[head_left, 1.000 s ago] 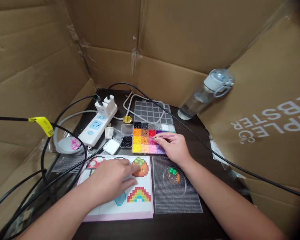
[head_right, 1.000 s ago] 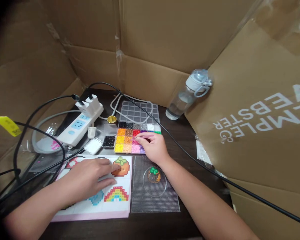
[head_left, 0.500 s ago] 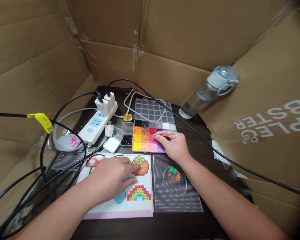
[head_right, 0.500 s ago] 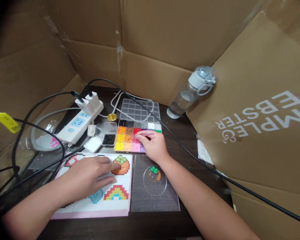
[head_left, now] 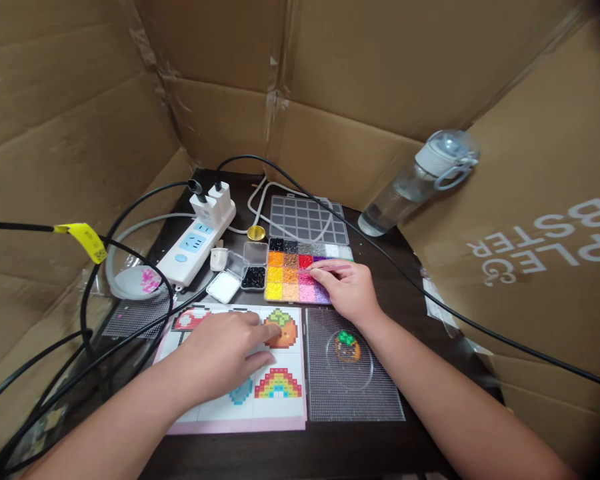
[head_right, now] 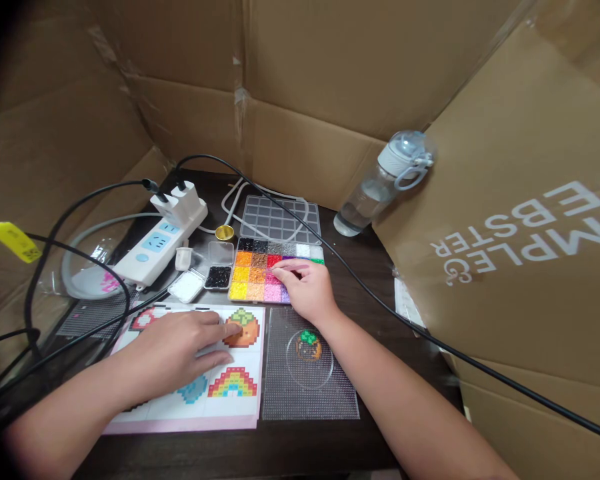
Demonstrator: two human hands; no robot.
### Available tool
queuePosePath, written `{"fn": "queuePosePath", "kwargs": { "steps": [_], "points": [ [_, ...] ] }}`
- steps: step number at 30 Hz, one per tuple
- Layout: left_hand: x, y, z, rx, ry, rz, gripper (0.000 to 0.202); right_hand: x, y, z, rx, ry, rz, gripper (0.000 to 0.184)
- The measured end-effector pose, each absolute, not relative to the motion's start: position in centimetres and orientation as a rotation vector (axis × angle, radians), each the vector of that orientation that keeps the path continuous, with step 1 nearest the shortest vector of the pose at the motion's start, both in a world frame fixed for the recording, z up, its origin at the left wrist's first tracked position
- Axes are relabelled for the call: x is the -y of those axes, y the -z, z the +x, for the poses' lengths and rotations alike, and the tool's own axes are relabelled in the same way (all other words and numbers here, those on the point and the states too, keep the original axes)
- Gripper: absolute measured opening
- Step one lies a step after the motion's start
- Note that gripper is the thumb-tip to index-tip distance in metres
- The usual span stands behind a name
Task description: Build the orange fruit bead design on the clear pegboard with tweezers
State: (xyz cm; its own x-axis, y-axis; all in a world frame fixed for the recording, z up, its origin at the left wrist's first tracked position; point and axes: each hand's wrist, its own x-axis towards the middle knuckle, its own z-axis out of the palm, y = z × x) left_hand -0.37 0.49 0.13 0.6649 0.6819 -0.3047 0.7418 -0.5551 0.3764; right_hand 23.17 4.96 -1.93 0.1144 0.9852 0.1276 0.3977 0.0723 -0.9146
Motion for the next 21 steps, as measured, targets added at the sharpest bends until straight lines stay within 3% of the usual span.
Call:
{"fn": "queuePosePath", "kwargs": {
  "steps": [13, 21],
  "points": [
    [-0.4, 0.1, -0.5, -1.076, 0.173, 2.465, 0.032, -1.2, -1.4, 25.1, 1.501, -0.645, -1.453, 0.009],
    [-0.3, 0.2, -0.4, -1.089, 0.197, 2.479, 0.034, 4.7, 0.5, 28.9, 1.325, -0.736, -1.506, 0.011]
  ]
}}
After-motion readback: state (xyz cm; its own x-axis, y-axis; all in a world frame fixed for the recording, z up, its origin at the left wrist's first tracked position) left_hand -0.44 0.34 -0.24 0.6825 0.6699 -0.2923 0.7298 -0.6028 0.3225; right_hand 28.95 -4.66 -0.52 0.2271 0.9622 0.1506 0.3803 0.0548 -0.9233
